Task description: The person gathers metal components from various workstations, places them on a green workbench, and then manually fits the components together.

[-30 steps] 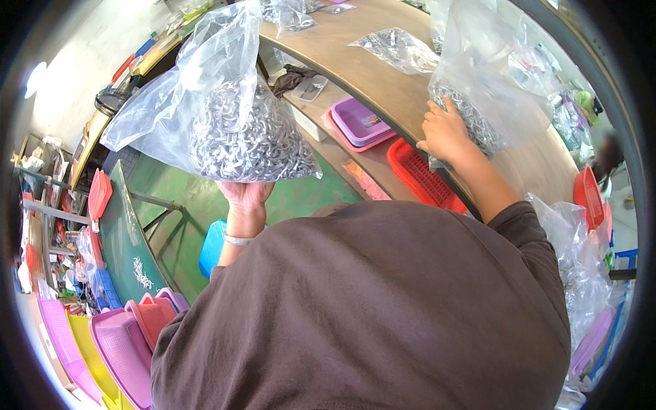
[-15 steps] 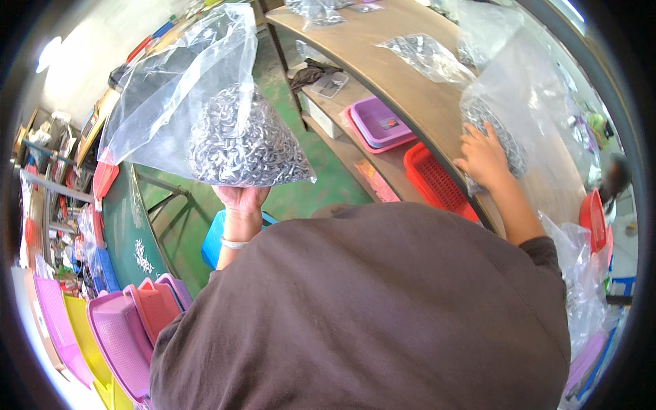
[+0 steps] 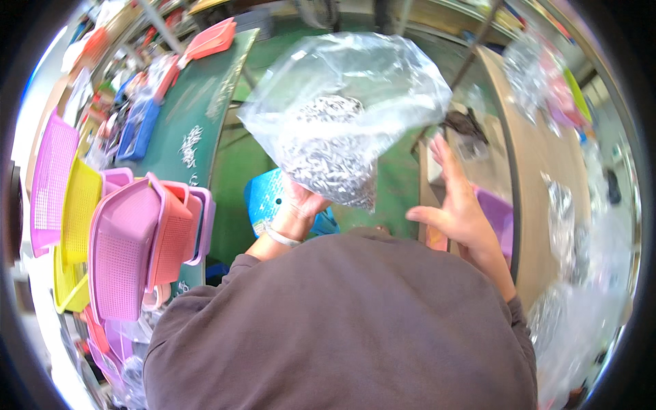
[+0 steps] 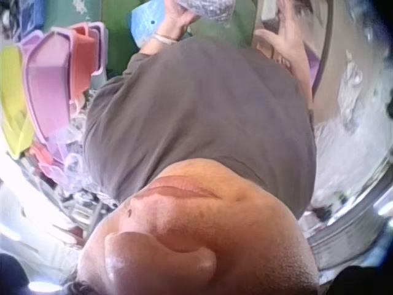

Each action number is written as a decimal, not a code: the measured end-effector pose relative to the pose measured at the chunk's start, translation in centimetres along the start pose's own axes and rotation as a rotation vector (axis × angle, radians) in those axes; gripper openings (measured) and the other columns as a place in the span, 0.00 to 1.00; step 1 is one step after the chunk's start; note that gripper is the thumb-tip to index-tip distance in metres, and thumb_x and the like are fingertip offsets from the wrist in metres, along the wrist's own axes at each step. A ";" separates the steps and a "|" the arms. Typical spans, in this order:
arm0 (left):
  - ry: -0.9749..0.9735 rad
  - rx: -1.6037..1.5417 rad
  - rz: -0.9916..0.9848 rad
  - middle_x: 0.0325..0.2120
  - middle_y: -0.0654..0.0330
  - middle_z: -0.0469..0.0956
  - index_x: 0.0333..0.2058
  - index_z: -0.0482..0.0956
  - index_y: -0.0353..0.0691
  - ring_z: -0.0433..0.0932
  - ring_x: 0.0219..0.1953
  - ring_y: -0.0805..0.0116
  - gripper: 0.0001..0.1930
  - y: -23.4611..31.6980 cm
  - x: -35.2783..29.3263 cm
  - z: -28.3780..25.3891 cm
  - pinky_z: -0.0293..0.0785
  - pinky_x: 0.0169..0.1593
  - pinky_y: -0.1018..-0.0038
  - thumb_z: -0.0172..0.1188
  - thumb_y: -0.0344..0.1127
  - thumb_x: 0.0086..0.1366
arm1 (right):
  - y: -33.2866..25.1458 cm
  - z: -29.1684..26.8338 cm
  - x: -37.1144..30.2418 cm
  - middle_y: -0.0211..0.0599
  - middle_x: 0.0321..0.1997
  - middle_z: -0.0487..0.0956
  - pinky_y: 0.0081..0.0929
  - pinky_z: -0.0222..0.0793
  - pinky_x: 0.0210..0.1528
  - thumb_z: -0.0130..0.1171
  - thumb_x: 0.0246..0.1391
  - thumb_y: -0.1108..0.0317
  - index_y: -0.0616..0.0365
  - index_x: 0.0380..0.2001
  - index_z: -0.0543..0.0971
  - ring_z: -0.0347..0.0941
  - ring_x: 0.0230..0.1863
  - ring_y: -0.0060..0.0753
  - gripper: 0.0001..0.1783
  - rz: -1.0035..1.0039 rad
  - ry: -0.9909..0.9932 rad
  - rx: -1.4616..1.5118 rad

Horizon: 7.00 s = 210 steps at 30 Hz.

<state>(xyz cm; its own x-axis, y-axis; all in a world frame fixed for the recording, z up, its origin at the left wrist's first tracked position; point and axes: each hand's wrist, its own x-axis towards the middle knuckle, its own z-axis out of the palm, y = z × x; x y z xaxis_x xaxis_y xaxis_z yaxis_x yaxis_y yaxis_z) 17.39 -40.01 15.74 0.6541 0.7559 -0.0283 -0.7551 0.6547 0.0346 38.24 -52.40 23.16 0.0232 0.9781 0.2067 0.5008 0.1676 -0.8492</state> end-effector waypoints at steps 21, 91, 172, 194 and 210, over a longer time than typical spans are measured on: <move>0.308 0.073 0.824 0.52 0.56 0.64 0.54 0.60 0.43 0.62 0.54 0.57 0.40 12.4 13.6 -6.2 0.57 0.56 0.56 0.43 0.70 0.51 | 6.8 17.9 39.8 0.37 0.39 0.75 0.26 0.62 0.47 0.43 0.53 0.76 0.65 0.37 0.73 0.70 0.41 0.30 0.10 0.288 -0.780 0.930; 2.023 1.200 1.368 0.50 0.41 0.62 0.54 0.57 0.29 0.64 0.52 0.46 0.23 43.3 7.5 -22.0 0.53 0.57 0.57 0.41 0.37 0.64 | 6.6 66.5 51.6 0.53 0.58 0.57 0.49 0.45 0.60 0.62 0.33 0.52 0.57 0.54 0.61 0.49 0.61 0.55 0.42 -1.438 -1.433 0.084; 0.349 -0.607 1.588 0.32 0.53 0.75 0.34 0.75 0.39 0.73 0.40 0.54 0.17 27.2 9.1 -24.1 0.72 0.41 0.58 0.45 0.47 0.61 | 8.2 64.9 46.9 0.42 0.50 0.67 0.43 0.53 0.57 0.60 0.40 0.61 0.57 0.41 0.72 0.58 0.56 0.45 0.22 -1.560 -1.489 0.345; 0.503 -0.613 1.516 0.42 0.60 0.72 0.45 0.69 0.46 0.72 0.44 0.63 0.19 33.6 8.9 -28.4 0.71 0.42 0.65 0.39 0.49 0.61 | 10.1 61.6 47.4 0.42 0.51 0.66 0.41 0.53 0.58 0.59 0.39 0.61 0.59 0.40 0.72 0.58 0.57 0.45 0.22 -1.525 -1.663 0.380; 0.565 -0.671 1.528 0.37 0.62 0.74 0.42 0.70 0.44 0.74 0.39 0.67 0.17 33.4 8.9 -29.2 0.73 0.38 0.69 0.40 0.46 0.61 | 10.1 59.6 46.6 0.44 0.55 0.61 0.46 0.52 0.58 0.60 0.38 0.63 0.55 0.45 0.70 0.53 0.59 0.50 0.26 -1.522 -1.583 0.216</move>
<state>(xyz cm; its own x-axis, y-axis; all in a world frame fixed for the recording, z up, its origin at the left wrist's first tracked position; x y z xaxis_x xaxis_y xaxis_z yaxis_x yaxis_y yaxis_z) -3.28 -11.39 -12.51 -0.5761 0.4501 -0.6823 -0.6031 -0.7975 -0.0168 -7.17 2.21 -4.75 -0.7536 -0.6201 0.2182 -0.6270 0.5783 -0.5220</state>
